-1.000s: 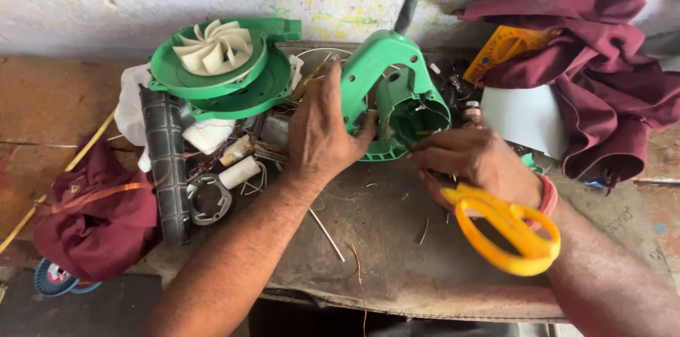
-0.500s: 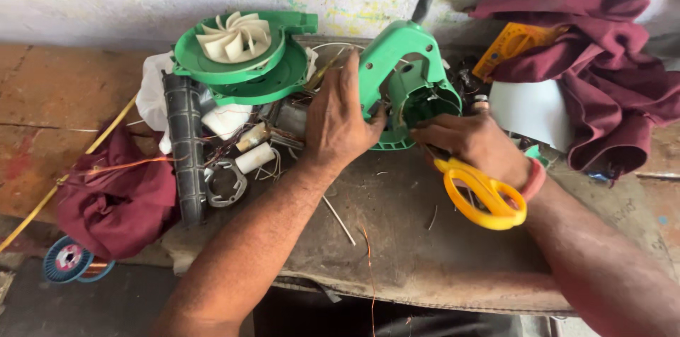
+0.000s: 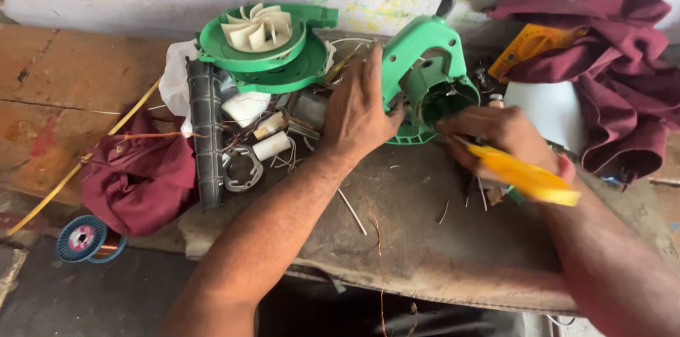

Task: The person disassembles a green handheld electric fan, removes the fan blade, and cleans the internal housing and components using a maroon cloth and yellow scissors. They wipe the interior surfaces and fan blade repeatedly, then reassemble the unit.

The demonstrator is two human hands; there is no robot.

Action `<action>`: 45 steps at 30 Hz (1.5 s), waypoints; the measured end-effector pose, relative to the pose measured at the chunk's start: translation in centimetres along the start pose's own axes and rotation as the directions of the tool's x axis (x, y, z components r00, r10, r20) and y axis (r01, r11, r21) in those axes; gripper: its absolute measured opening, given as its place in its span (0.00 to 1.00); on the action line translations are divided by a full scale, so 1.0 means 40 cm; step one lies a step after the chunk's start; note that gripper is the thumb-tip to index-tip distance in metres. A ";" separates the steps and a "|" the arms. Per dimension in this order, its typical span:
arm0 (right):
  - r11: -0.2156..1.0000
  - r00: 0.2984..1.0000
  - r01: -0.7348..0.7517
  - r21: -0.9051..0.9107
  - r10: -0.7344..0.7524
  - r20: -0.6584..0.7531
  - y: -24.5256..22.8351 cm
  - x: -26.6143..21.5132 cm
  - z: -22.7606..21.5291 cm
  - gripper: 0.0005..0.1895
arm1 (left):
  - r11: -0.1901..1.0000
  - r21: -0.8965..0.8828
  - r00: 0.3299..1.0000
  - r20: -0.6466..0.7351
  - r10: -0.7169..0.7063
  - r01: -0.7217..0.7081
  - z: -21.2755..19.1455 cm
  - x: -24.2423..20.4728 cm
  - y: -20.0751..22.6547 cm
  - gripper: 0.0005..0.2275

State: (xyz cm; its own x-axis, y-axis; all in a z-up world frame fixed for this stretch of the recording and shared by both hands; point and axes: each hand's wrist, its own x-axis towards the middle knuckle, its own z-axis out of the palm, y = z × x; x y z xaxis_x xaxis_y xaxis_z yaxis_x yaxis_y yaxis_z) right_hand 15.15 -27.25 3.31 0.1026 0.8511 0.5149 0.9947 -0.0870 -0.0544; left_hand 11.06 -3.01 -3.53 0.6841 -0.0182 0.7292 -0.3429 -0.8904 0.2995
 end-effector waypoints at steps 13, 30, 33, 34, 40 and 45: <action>0.940 0.968 -0.245 0.237 0.251 0.003 0.008 -0.001 0.004 0.10 | 1.000 -0.017 0.999 -0.041 0.013 -0.014 -0.003 0.013 0.010 0.47; 0.952 0.970 -0.234 0.199 0.244 -0.025 -0.010 -0.007 0.007 0.13 | 0.999 0.033 1.000 -0.001 -0.013 0.013 0.004 0.002 0.004 0.46; 0.947 0.963 -0.264 0.183 0.268 0.002 -0.003 0.002 0.025 0.08 | 0.999 0.010 0.997 -0.071 0.032 -0.032 -0.003 0.006 0.005 0.47; 0.914 0.946 -0.313 0.256 0.326 -0.005 -0.004 -0.008 0.016 0.07 | 1.000 0.011 0.998 -0.066 0.025 -0.024 -0.002 0.008 0.007 0.47; 0.931 0.956 -0.286 0.226 0.294 0.002 0.015 -0.023 0.016 0.08 | 1.000 -0.002 1.000 0.009 -0.023 0.023 0.000 0.004 0.010 0.46; 0.877 0.911 -0.406 0.258 0.411 0.038 0.006 -0.006 0.025 0.09 | 1.000 -0.019 0.999 -0.029 -0.013 0.013 -0.005 0.009 0.010 0.45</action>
State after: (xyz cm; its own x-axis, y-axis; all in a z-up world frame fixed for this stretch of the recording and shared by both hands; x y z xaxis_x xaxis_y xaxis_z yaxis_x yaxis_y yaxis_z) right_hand 15.35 -26.93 2.32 0.5019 0.7592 0.4144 0.8300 -0.2879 -0.4777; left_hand 11.03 -3.29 -3.02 0.6694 0.0070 0.7428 -0.3460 -0.8819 0.3201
